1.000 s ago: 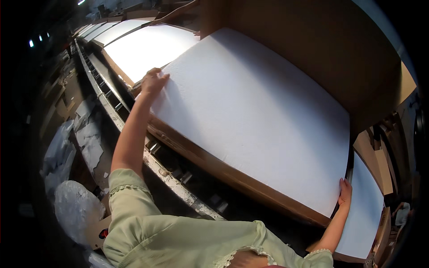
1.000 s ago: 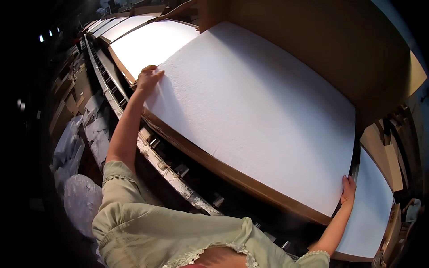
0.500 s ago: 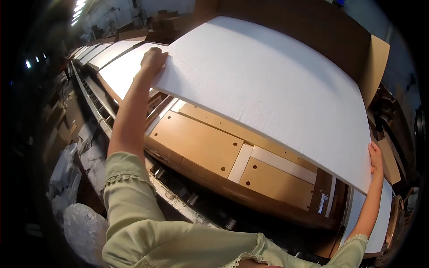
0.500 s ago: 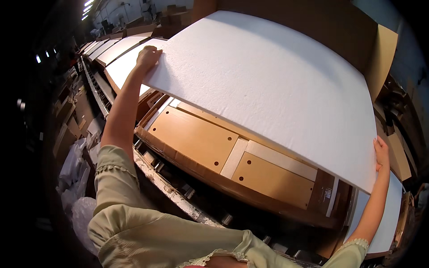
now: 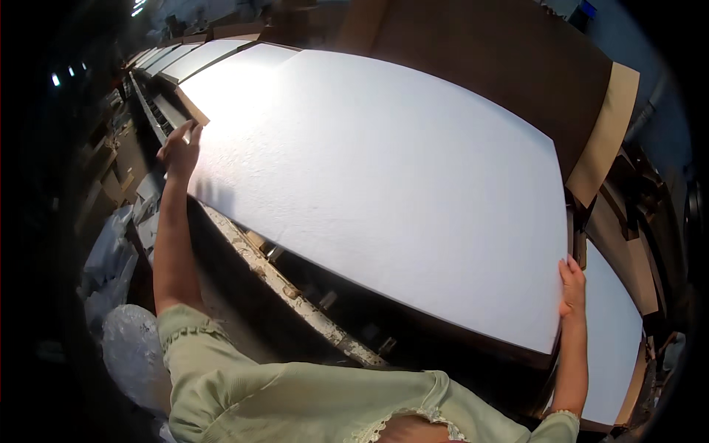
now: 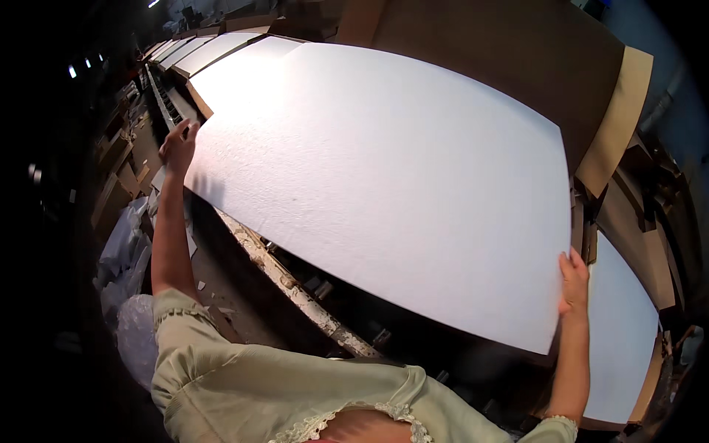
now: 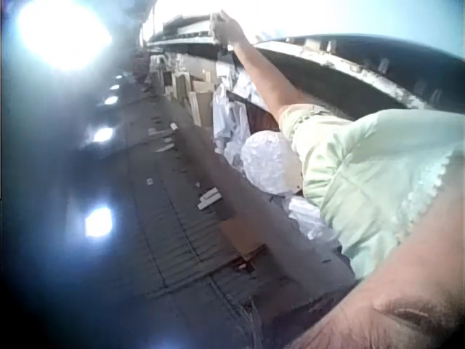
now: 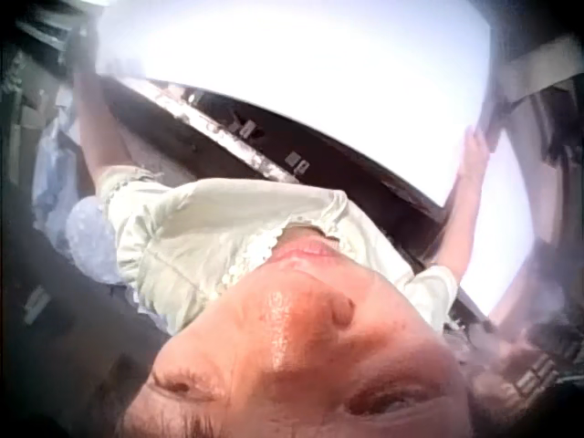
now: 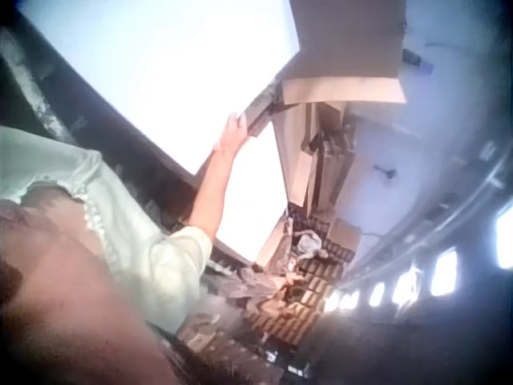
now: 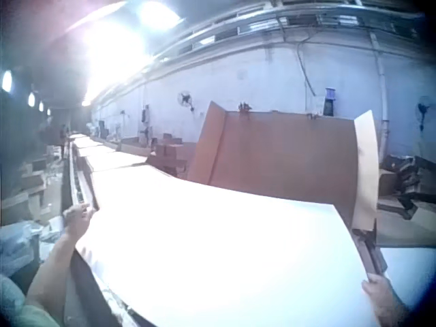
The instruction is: The person assembles cardboard boxes on a conveyor belt, places foam padding and wood panels inside, and secures them for shipping.
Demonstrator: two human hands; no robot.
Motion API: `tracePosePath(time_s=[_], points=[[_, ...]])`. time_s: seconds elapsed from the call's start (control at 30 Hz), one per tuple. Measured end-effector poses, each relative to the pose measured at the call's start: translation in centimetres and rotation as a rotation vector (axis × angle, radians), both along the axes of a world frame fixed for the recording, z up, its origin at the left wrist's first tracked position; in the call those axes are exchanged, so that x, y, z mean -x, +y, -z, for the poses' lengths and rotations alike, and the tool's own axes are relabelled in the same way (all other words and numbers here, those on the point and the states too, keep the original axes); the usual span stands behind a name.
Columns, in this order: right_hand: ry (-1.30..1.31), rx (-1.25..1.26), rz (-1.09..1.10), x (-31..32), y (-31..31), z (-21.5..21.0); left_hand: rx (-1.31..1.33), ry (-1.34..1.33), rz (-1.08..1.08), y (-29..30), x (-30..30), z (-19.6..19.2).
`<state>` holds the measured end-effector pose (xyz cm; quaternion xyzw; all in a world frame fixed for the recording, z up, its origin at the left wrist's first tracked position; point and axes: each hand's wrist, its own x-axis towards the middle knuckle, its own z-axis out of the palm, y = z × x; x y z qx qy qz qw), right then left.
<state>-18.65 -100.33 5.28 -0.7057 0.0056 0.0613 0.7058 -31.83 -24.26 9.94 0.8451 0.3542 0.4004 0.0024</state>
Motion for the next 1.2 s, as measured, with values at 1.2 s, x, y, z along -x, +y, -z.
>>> tracePosePath(time_s=[1.2], points=[[-0.393, 1.153, -0.293, 4.0, -4.9, 9.0, -0.114, 0.077, 0.789, -11.1, -4.1, 11.0]])
